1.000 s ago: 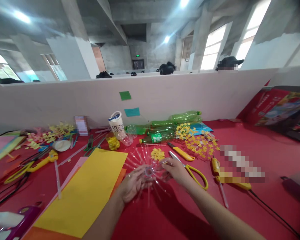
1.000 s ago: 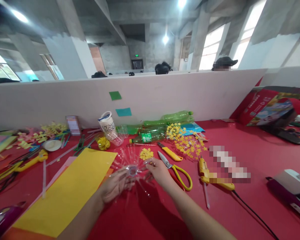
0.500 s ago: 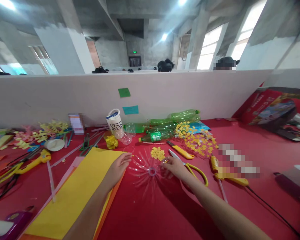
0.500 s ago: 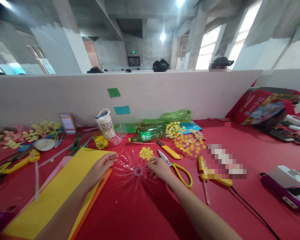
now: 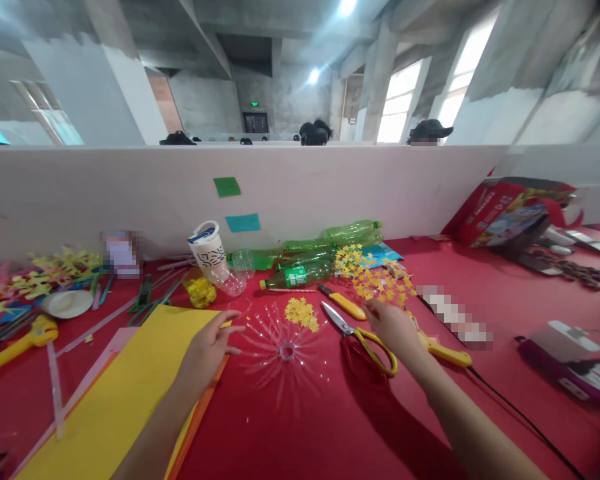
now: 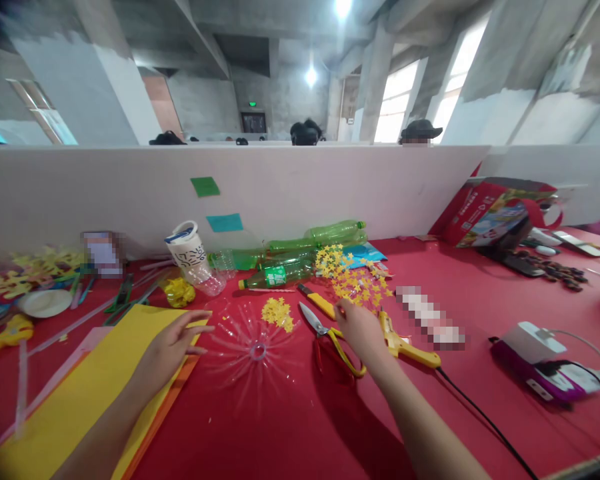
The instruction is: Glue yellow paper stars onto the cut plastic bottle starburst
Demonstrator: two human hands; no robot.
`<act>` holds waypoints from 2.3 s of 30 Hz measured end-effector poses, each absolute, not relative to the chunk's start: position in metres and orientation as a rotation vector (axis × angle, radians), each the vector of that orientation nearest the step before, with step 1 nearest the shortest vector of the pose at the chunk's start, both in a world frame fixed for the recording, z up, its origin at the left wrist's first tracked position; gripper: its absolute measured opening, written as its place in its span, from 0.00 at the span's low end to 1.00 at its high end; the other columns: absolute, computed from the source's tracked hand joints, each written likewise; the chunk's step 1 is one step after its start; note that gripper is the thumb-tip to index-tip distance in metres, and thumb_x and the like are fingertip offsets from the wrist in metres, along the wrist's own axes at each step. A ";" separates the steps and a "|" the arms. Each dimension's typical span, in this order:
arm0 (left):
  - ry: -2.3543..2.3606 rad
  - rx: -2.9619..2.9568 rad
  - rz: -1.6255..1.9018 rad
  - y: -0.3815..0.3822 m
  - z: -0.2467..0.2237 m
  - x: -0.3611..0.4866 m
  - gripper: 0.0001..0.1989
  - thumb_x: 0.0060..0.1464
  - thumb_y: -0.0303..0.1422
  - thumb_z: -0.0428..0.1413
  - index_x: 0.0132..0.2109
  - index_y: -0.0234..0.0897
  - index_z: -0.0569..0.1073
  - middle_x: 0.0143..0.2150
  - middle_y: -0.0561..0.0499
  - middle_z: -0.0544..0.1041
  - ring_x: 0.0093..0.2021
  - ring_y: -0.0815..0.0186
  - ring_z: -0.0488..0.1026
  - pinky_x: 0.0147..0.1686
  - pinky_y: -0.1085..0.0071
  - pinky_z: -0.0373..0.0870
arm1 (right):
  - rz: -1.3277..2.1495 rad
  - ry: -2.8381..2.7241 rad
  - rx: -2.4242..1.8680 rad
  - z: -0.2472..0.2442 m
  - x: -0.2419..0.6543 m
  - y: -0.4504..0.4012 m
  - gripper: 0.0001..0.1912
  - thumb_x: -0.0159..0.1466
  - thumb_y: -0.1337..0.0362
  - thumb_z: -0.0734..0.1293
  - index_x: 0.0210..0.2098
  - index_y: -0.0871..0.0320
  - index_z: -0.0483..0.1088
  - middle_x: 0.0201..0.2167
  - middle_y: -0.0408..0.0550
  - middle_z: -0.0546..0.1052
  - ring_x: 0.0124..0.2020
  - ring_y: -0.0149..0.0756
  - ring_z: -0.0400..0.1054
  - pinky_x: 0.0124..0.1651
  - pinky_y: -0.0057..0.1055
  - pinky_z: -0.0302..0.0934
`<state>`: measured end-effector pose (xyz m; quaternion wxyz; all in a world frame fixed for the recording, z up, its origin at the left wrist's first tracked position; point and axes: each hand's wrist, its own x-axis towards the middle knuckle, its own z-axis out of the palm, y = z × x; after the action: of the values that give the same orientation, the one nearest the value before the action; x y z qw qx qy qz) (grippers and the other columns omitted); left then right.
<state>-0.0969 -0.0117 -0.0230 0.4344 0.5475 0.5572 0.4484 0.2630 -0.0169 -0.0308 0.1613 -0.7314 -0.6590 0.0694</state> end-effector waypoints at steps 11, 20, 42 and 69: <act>1.530 2.056 1.256 -0.040 0.007 -0.091 0.17 0.50 0.24 0.51 0.46 0.43 0.72 0.61 0.50 0.63 0.64 0.54 0.57 0.64 0.48 0.49 | -0.034 -2.033 -2.115 -0.100 0.391 -0.088 0.19 0.52 0.75 0.59 0.43 0.61 0.70 0.44 0.59 0.74 0.46 0.51 0.70 0.46 0.42 0.62; 1.467 2.219 1.275 -0.089 0.016 -0.031 0.18 0.56 0.23 0.47 0.50 0.46 0.70 0.66 0.50 0.53 0.66 0.53 0.51 0.56 0.53 0.63 | 0.291 -1.719 -1.595 -0.063 0.347 -0.125 0.19 0.57 0.63 0.62 0.49 0.49 0.63 0.47 0.56 0.68 0.46 0.47 0.68 0.39 0.35 0.67; 0.938 1.070 0.837 -0.117 -0.014 0.045 0.20 0.43 0.46 0.62 0.21 0.36 0.66 0.19 0.57 0.61 0.21 0.73 0.56 0.24 0.73 0.53 | 0.868 -1.463 -1.169 -0.028 0.199 -0.106 0.23 0.58 0.73 0.60 0.51 0.51 0.57 0.42 0.45 0.67 0.41 0.36 0.66 0.43 0.30 0.63; 1.045 1.520 0.809 -0.072 0.043 -0.022 0.08 0.56 0.38 0.54 0.37 0.40 0.76 0.35 0.52 0.76 0.39 0.66 0.72 0.42 0.71 0.65 | 0.481 -1.548 -1.303 0.017 0.282 -0.007 0.14 0.55 0.61 0.68 0.41 0.54 0.72 0.43 0.48 0.73 0.46 0.46 0.66 0.47 0.39 0.58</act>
<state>-0.0225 -0.0717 0.0435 0.5344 0.6377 0.4386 0.3397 0.2824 -0.0070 0.0169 0.5066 -0.5402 -0.6418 0.1993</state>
